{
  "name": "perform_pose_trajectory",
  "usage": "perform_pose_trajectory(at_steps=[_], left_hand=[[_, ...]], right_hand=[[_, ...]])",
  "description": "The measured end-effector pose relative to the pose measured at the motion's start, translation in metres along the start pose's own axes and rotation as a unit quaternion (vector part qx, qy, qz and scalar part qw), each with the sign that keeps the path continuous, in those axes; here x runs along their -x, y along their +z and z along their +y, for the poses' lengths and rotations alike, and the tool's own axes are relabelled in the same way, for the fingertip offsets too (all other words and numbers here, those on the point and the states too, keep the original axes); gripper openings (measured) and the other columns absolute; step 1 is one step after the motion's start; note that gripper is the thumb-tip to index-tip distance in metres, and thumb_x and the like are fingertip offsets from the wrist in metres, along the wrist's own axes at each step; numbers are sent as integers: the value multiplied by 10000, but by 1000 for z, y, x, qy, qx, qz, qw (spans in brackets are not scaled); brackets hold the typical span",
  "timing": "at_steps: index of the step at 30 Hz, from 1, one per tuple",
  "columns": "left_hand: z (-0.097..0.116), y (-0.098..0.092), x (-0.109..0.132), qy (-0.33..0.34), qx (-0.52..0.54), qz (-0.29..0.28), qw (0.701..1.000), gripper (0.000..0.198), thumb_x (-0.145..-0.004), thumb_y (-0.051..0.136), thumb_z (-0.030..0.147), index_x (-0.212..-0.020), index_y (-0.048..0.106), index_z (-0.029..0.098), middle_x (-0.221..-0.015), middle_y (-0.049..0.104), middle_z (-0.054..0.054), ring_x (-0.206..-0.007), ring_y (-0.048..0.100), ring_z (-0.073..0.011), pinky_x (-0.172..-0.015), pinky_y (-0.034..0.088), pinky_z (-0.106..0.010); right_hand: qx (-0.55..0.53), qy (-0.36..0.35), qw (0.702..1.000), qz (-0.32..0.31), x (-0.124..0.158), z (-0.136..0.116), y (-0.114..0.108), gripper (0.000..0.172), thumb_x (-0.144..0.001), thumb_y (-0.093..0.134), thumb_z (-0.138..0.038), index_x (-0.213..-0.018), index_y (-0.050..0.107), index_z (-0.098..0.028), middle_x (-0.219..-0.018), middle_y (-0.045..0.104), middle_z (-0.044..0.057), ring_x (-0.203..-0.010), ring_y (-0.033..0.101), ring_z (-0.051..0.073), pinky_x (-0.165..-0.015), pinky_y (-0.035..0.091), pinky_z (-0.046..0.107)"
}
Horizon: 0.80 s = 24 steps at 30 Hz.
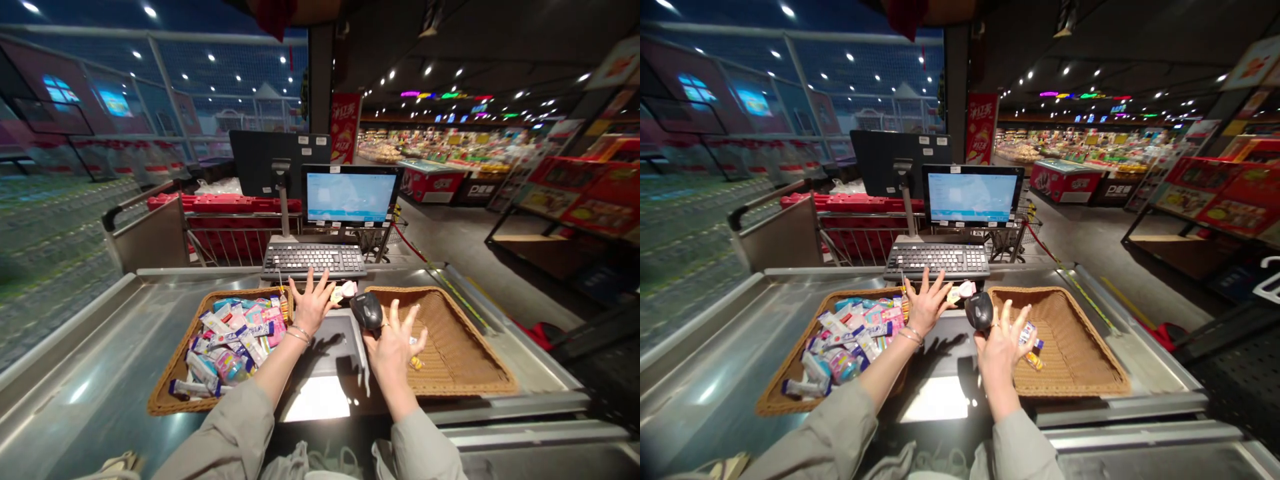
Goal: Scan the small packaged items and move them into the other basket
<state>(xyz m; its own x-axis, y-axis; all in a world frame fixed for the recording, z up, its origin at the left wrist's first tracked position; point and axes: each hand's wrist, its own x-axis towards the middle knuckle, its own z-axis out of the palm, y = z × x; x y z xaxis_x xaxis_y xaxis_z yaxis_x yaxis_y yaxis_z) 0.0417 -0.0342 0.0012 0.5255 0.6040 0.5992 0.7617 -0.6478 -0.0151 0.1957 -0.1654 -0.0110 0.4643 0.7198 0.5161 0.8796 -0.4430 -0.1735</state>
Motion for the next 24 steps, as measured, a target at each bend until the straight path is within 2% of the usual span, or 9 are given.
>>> perform_pose_trajectory(at_steps=[5, 18, 24], left_hand=[[14, 5, -7, 18, 10, 1, 1000, 491, -883, 531, 526, -1328, 551, 320, -1520, 379, -71, -1464, 151, -381, -1049, -134, -766], [54, 25, -23, 89, 48, 14, 995, 491, -879, 545, 518, -1331, 540, 325, -1504, 404, -82, -1474, 129, -346, -1056, -118, -764], [73, 32, -30, 127, 66, 12, 990, 459, -890, 552, 476, -1326, 540, 333, -1509, 398, -84, -1474, 135, -334, -1064, -61, -774]], right_hand=[[3, 28, 1000, 6, 1, 14, -4, 446, -845, 525, -324, -1269, 589, -205, -1511, 386, 102, -1469, -41, 326, -1076, 127, 653], [23, 93, 995, -3, 7, 44, -21, 467, -881, 436, -326, -1297, 560, -156, -1507, 387, 122, -1470, -45, 330, -1085, 104, 651], [25, 117, 993, 15, 12, 65, -24, 431, -888, 458, -323, -1269, 581, -165, -1512, 377, 127, -1469, -34, 337, -1072, 110, 662]])
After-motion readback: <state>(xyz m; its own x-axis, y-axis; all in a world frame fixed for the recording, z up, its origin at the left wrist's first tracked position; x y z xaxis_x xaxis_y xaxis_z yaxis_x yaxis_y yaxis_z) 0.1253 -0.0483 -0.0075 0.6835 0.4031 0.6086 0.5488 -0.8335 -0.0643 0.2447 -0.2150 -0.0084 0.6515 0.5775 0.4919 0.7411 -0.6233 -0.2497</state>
